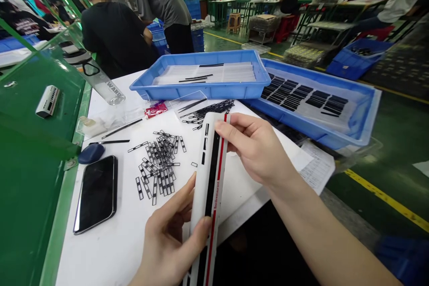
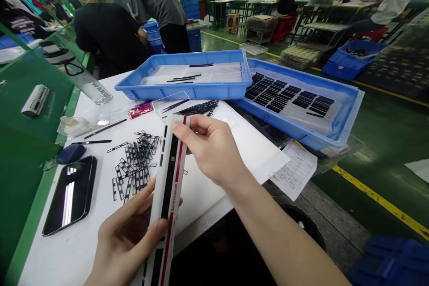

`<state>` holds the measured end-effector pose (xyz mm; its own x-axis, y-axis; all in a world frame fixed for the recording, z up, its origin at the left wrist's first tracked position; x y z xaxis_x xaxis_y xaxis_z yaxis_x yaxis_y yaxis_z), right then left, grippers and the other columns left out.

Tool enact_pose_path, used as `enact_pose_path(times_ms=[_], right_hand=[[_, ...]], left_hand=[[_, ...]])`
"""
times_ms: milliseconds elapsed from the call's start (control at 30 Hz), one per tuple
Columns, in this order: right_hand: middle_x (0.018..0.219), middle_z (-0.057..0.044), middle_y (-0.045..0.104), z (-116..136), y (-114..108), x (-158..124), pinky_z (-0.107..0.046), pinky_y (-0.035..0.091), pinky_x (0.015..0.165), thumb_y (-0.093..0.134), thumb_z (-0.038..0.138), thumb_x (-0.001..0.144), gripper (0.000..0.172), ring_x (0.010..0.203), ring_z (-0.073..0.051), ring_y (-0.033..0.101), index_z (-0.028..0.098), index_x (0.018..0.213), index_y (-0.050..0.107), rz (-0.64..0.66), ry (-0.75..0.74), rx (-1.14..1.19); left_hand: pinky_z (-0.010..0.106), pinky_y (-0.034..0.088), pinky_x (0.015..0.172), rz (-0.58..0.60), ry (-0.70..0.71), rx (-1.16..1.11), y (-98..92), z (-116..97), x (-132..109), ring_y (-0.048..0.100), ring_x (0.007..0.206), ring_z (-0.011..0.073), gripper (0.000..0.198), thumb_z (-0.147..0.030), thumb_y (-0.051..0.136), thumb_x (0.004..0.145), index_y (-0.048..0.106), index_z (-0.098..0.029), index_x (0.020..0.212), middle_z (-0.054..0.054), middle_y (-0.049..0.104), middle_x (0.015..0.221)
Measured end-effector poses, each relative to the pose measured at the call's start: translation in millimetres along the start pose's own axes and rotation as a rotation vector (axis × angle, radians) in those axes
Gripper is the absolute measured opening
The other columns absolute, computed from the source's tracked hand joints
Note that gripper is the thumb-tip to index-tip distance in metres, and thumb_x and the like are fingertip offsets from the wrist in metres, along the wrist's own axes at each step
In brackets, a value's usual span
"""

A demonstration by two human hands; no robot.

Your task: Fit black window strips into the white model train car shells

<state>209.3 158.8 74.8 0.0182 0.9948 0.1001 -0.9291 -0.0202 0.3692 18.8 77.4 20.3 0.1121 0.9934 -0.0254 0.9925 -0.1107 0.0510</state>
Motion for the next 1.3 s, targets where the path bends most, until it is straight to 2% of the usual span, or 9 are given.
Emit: enact_pose_path(times_ms=[133,267,400,467,567,833,1000,1133,1300], right_hand=[[0.078,-0.001,0.072,15.2,-1.0,-9.6,-0.028,0.055,0.068,0.086,0.042,0.087,0.024,0.072,-0.016,0.065,0.021,0.081,0.077,-0.072,-0.097,-0.117],[0.076,0.001,0.068,26.9,8.7,-30.2,-0.025,0.055,0.064,0.081,0.037,0.093,0.020,0.070,-0.014,0.063,0.022,0.082,0.074,0.024,-0.045,-0.163],[0.084,0.001,0.068,28.3,22.5,-60.7,-0.025,0.058,0.070,0.061,0.035,0.108,0.020,0.077,-0.014,0.065,0.028,0.101,0.079,0.202,0.021,-0.141],[0.089,0.001,0.071,28.8,23.2,-72.3,-0.023,0.058,0.069,0.058,0.033,0.110,0.023,0.080,-0.013,0.067,0.035,0.110,0.081,0.221,-0.002,-0.129],[0.086,0.003,0.073,26.9,18.6,-81.3,-0.019,0.056,0.057,0.061,0.032,0.108,0.024,0.071,-0.011,0.066,0.043,0.115,0.082,0.208,0.001,-0.092],[0.094,0.005,0.079,31.2,13.9,-93.6,-0.015,0.061,0.071,0.064,0.023,0.106,0.028,0.080,-0.010,0.073,0.041,0.120,0.081,0.189,-0.103,-0.137],[0.089,0.006,0.074,31.8,16.3,-97.6,-0.012,0.058,0.073,0.061,0.023,0.108,0.028,0.079,-0.007,0.069,0.040,0.118,0.081,0.214,-0.116,-0.160],[0.099,0.002,0.074,22.4,17.8,-99.3,-0.017,0.060,0.084,0.060,0.029,0.108,0.025,0.088,-0.010,0.070,0.032,0.129,0.075,0.313,0.030,-0.148],[0.084,0.003,0.064,6.6,7.4,-107.8,-0.018,0.052,0.067,0.062,0.037,0.107,0.017,0.074,-0.009,0.059,0.025,0.114,0.072,0.371,0.252,-0.164]], left_hand=[[0.036,0.064,0.097,0.054,-0.089,-0.042,1.6,-5.2,-3.5,0.081,0.101,0.0272,0.054,-0.033,0.087,0.087,0.072,-0.032,0.139,0.007,0.083,0.117],[0.027,0.064,0.079,0.093,-0.158,-0.128,8.5,-22.4,-1.0,0.080,0.091,0.0230,0.055,-0.041,0.092,0.082,0.074,-0.040,0.134,0.004,0.084,0.113],[0.023,0.060,0.073,0.052,-0.019,-0.035,16.2,-48.8,7.7,0.072,0.077,0.0162,0.037,-0.043,0.086,0.089,0.078,-0.036,0.124,0.001,0.080,0.096],[0.022,0.056,0.067,0.099,0.059,0.080,22.3,-58.6,9.7,0.063,0.069,0.0140,0.020,-0.042,0.080,0.095,0.080,-0.030,0.111,0.001,0.072,0.082],[0.021,0.054,0.065,0.148,0.096,0.132,28.7,-66.0,8.0,0.060,0.069,0.0141,0.019,-0.044,0.072,0.100,0.079,-0.029,0.109,-0.001,0.065,0.076],[0.028,0.060,0.095,0.115,0.223,0.046,38.7,-77.1,-5.1,0.071,0.115,0.0220,0.023,-0.033,0.062,0.108,0.075,-0.032,0.127,0.003,0.076,0.123],[0.029,0.057,0.098,0.055,0.168,0.031,39.3,-72.6,-8.7,0.070,0.115,0.0222,0.024,-0.035,0.062,0.108,0.072,-0.030,0.129,0.005,0.075,0.125],[0.022,0.058,0.079,-0.092,0.081,-0.010,36.6,-73.3,3.6,0.071,0.085,0.0153,0.021,-0.042,0.070,0.103,0.077,-0.022,0.099,0.002,0.075,0.092],[0.021,0.063,0.067,-0.220,0.142,-0.040,37.1,-75.4,19.2,0.073,0.075,0.0154,0.026,-0.046,0.078,0.096,0.077,-0.021,0.091,0.001,0.077,0.084]])
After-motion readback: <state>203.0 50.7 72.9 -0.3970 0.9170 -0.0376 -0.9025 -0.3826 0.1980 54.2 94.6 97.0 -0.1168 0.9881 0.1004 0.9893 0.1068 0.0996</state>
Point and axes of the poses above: each hand's wrist, its own x-axis towards the middle knuckle, its own y-axis out of the palm, z = x × y, the point moved 5 cm from there along x, towards the middle knuckle
